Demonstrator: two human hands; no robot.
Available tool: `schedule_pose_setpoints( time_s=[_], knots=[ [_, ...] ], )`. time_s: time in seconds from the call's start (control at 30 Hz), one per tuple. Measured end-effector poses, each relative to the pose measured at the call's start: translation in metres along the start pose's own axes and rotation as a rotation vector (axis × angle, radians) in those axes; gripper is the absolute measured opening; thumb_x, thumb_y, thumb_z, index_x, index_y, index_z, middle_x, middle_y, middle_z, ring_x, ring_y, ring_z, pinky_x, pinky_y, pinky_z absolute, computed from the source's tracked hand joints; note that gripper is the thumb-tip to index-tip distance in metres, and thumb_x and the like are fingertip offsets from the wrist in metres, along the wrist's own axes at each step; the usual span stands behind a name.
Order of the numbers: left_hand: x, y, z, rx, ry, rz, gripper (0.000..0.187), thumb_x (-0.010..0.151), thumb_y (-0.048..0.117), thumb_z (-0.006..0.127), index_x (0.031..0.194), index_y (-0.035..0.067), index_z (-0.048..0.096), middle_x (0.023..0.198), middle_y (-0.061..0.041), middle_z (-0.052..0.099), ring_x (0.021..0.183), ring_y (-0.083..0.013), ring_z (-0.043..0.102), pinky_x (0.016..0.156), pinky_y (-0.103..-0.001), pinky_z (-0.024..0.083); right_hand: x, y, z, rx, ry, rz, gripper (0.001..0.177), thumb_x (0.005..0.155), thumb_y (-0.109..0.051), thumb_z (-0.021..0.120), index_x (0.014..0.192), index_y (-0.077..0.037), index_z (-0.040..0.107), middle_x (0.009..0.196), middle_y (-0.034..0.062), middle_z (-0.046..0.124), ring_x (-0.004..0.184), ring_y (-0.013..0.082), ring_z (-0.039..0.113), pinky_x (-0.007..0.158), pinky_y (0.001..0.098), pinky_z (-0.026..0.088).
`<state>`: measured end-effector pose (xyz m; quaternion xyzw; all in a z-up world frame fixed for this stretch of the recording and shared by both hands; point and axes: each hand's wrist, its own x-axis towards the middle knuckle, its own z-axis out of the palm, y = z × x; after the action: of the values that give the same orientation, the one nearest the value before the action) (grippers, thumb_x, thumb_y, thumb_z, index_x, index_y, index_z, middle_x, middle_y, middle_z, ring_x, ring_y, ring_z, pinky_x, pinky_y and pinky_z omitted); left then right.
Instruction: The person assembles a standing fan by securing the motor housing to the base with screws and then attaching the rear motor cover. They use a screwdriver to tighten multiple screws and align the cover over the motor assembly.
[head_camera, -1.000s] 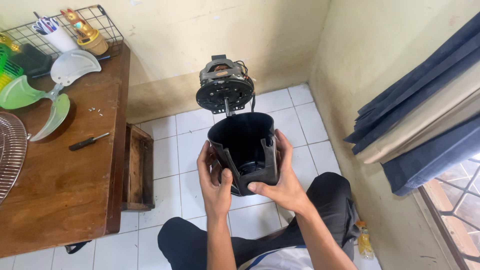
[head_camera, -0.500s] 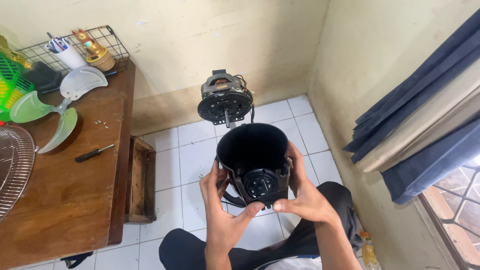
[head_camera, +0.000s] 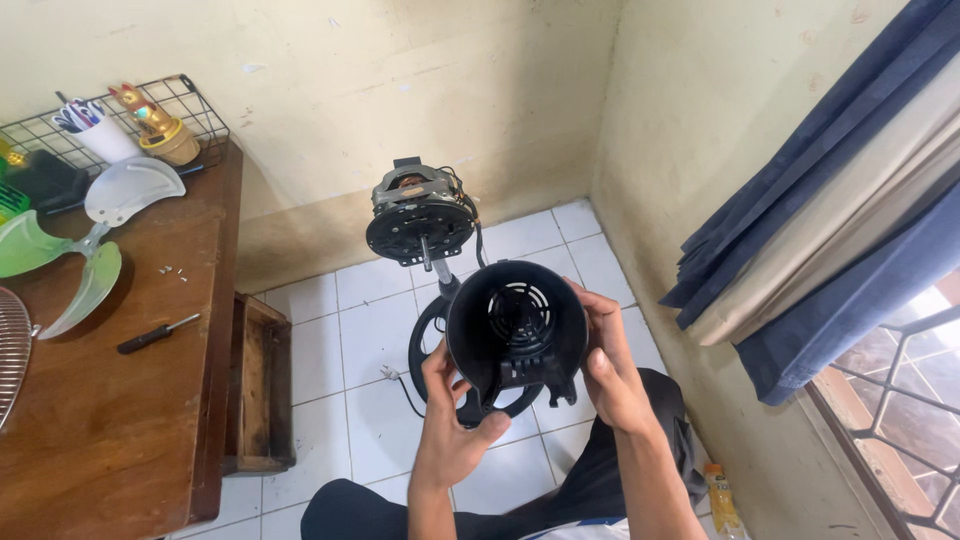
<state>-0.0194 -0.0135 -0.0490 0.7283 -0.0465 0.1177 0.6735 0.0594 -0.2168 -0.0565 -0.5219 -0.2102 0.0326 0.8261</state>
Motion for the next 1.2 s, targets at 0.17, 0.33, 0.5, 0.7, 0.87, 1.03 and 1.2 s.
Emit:
schedule_pose_setpoints(
  time_s=[0.17, 0.33, 0.5, 0.7, 0.87, 1.03, 1.2],
  knots=[
    [-0.002, -0.023, -0.01, -0.214, -0.076, -0.012, 0.114, 0.084, 0.075, 0.067, 0.153, 0.001, 0.014, 0.147, -0.025, 0.038, 0.143, -0.0353, 0.044, 0.109, -0.056, 0.049, 0.002, 0.013, -0.002, 0.041, 0.08, -0.06, 0.074, 0.09, -0.055, 0.075, 0.137, -0.006, 0.045, 0.16, 0.0245, 0.035, 0.154, 0.0362, 0.029, 0.126, 0.0496, 0.025],
    [-0.003, -0.04, -0.013, -0.41, -0.05, -0.043, 0.101, 0.09, 0.071, 0.061, 0.15, 0.002, 0.019, 0.144, -0.024, 0.042, 0.136, -0.0329, 0.049, 0.105, -0.051, 0.05, 0.002, 0.021, -0.009, 0.052, 0.056, -0.044, 0.067, 0.085, -0.049, 0.077, 0.131, -0.009, 0.048, 0.159, 0.0221, 0.036, 0.152, 0.0364, 0.029, 0.118, 0.0506, 0.034],
    [-0.005, -0.06, -0.012, -0.302, -0.051, 0.098, 0.089, 0.097, 0.06, 0.062, 0.15, 0.006, 0.016, 0.14, -0.021, 0.044, 0.139, -0.0297, 0.046, 0.109, -0.049, 0.048, 0.0, 0.033, -0.013, 0.134, 0.059, -0.059, 0.061, 0.089, -0.049, 0.076, 0.128, -0.008, 0.052, 0.158, 0.0198, 0.038, 0.154, 0.0345, 0.03, 0.12, 0.0498, 0.032],
    [-0.007, -0.076, -0.013, -0.261, 0.225, -0.273, 0.053, 0.112, 0.032, 0.051, 0.155, 0.002, 0.042, 0.103, -0.018, 0.049, 0.082, -0.0227, 0.038, 0.069, -0.033, 0.032, 0.0, 0.032, -0.008, 0.019, 0.117, -0.072, 0.065, 0.089, -0.048, 0.078, 0.132, -0.007, 0.052, 0.154, 0.0185, 0.041, 0.15, 0.0321, 0.034, 0.123, 0.0504, 0.03],
    [0.002, -0.062, -0.019, -0.423, 0.239, -0.167, 0.043, 0.106, 0.032, 0.042, 0.14, 0.005, 0.042, 0.122, -0.01, 0.058, 0.108, -0.0133, 0.057, 0.092, -0.025, 0.05, 0.008, 0.025, -0.001, 0.012, 0.124, 0.022, 0.092, 0.079, -0.051, 0.082, 0.147, -0.006, 0.04, 0.151, 0.0157, 0.04, 0.139, 0.0298, 0.038, 0.11, 0.0489, 0.036],
    [0.006, -0.047, -0.017, -0.42, 0.207, -0.171, 0.041, 0.107, 0.03, 0.043, 0.138, 0.004, 0.042, 0.125, -0.014, 0.057, 0.114, -0.0177, 0.057, 0.099, -0.033, 0.05, 0.011, 0.019, 0.002, 0.087, 0.003, 0.199, 0.098, 0.083, -0.053, 0.072, 0.158, -0.002, 0.034, 0.152, 0.0201, 0.043, 0.143, 0.03, 0.041, 0.117, 0.041, 0.03],
    [0.005, -0.036, -0.017, -0.132, 0.211, -0.045, 0.037, 0.108, 0.02, 0.044, 0.14, 0.001, 0.041, 0.138, -0.02, 0.056, 0.128, -0.0245, 0.053, 0.112, -0.037, 0.042, 0.011, 0.02, 0.001, 0.092, 0.12, 0.387, 0.091, 0.082, -0.044, 0.065, 0.159, -0.009, 0.031, 0.152, 0.0151, 0.044, 0.137, 0.0305, 0.046, 0.11, 0.043, 0.036]
  ],
)
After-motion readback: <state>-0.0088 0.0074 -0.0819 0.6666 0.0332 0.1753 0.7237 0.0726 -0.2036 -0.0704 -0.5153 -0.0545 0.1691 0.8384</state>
